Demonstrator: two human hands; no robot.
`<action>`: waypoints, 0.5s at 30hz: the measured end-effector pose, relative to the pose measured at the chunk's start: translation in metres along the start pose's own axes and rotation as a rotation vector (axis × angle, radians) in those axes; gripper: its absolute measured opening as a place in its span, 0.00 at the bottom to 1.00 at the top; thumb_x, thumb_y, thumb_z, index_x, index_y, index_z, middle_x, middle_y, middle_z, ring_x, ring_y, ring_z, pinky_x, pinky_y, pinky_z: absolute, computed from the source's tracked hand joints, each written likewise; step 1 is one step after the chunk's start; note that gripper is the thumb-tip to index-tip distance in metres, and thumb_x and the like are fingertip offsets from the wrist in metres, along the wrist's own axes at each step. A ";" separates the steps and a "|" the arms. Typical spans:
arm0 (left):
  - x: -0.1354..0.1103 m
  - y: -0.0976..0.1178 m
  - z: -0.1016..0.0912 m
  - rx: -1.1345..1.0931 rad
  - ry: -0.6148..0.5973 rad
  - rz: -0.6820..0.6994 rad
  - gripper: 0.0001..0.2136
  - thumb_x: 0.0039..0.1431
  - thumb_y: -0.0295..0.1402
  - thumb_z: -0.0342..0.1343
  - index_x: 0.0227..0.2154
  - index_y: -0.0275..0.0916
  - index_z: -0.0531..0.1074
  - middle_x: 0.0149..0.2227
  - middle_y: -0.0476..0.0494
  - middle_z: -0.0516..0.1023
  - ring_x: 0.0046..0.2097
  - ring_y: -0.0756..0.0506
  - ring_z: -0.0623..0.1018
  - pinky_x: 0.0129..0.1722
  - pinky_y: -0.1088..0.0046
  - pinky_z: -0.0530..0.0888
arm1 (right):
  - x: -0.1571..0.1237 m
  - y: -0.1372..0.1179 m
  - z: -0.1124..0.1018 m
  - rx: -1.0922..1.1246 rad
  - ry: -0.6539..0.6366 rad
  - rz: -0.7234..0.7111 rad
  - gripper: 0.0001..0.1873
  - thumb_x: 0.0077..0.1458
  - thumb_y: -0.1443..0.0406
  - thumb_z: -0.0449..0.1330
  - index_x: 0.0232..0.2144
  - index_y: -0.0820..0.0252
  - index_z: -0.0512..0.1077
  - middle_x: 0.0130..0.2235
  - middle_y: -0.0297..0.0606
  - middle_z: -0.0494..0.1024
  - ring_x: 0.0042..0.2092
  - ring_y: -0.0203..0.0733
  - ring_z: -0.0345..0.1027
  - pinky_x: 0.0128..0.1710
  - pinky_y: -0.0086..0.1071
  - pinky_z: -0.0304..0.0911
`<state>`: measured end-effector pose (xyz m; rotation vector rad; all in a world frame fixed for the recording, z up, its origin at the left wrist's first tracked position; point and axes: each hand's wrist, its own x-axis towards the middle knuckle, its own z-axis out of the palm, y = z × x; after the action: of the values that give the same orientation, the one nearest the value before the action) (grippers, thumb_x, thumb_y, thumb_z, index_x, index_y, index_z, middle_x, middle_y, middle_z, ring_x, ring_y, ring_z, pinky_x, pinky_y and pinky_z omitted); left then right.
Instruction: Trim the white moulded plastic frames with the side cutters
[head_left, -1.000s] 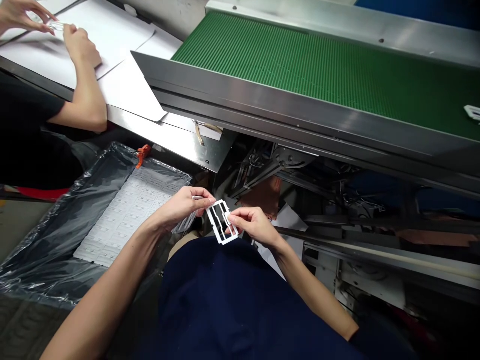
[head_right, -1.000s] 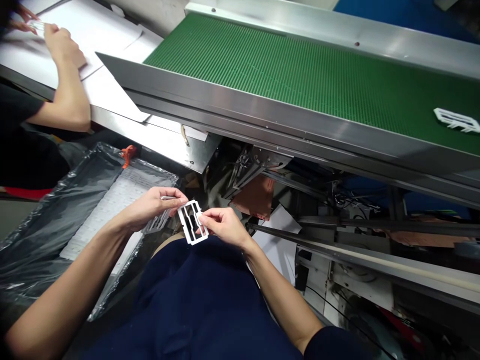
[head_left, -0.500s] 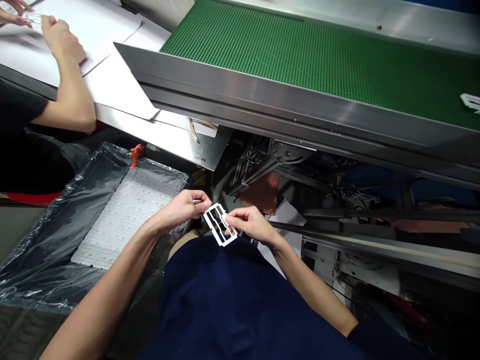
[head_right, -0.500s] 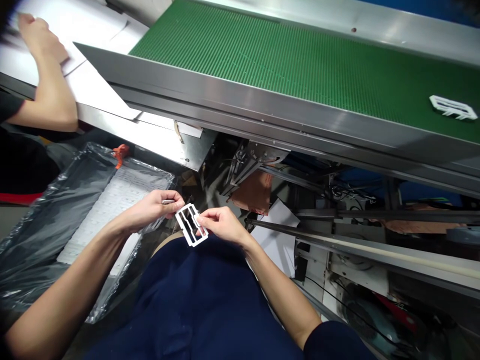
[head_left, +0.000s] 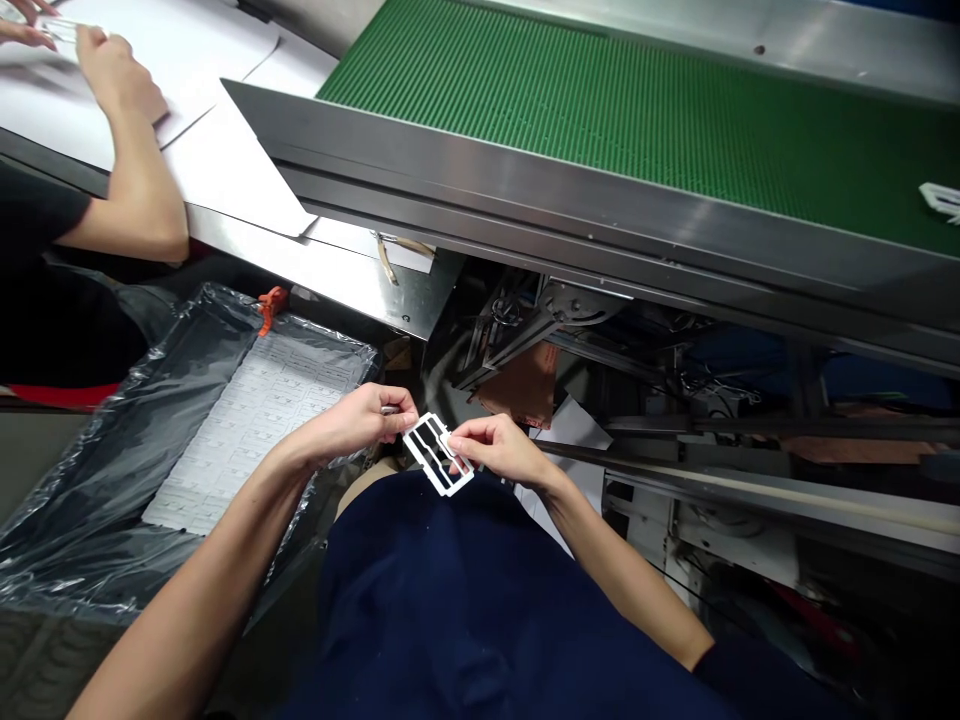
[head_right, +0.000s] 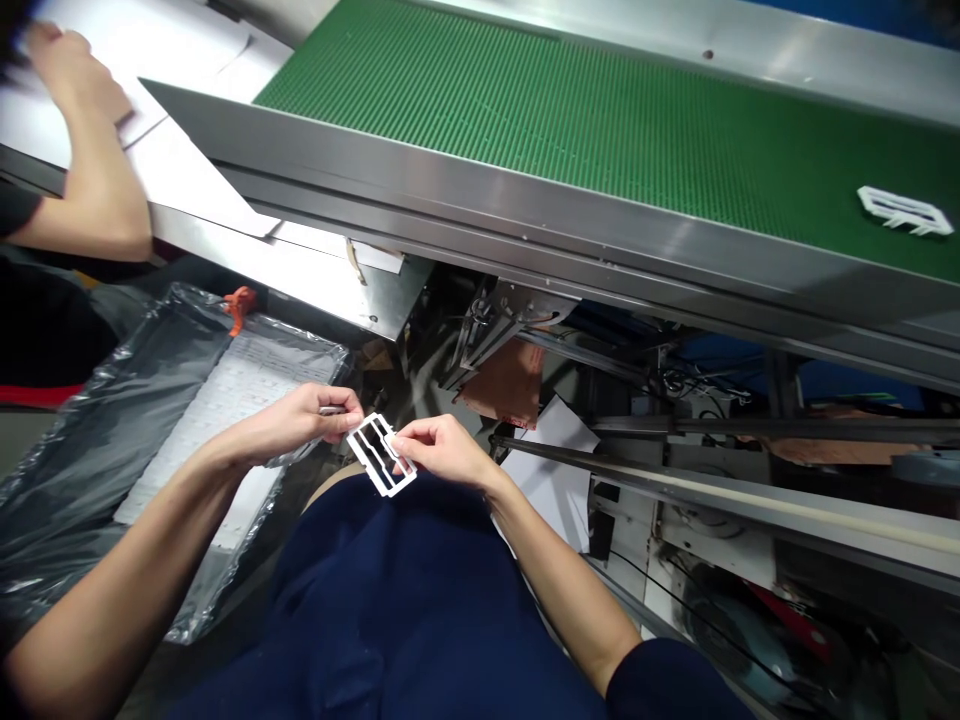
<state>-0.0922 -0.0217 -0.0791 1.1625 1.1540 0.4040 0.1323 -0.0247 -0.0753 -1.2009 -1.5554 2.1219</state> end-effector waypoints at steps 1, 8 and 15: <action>0.000 -0.001 -0.001 0.041 -0.018 0.020 0.10 0.53 0.39 0.55 0.23 0.37 0.68 0.22 0.49 0.67 0.25 0.49 0.64 0.24 0.75 0.59 | 0.000 0.000 0.000 -0.004 -0.013 -0.006 0.19 0.51 0.53 0.58 0.27 0.65 0.73 0.24 0.35 0.74 0.25 0.31 0.62 0.25 0.25 0.57; -0.002 -0.002 0.002 0.134 0.056 0.106 0.13 0.56 0.40 0.53 0.22 0.38 0.66 0.22 0.51 0.65 0.25 0.50 0.63 0.25 0.77 0.59 | 0.001 0.009 0.001 0.009 -0.071 -0.008 0.18 0.53 0.53 0.58 0.28 0.65 0.72 0.24 0.34 0.73 0.25 0.31 0.62 0.27 0.25 0.57; -0.015 -0.008 0.018 -0.243 0.049 0.128 0.12 0.57 0.41 0.53 0.32 0.36 0.71 0.34 0.43 0.74 0.34 0.46 0.72 0.33 0.72 0.68 | 0.012 0.031 0.007 0.131 -0.200 0.001 0.19 0.54 0.52 0.57 0.32 0.66 0.71 0.28 0.36 0.74 0.29 0.32 0.65 0.30 0.26 0.59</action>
<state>-0.0857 -0.0454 -0.0798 1.0206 1.0432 0.6561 0.1284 -0.0346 -0.1078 -0.9726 -1.4643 2.3657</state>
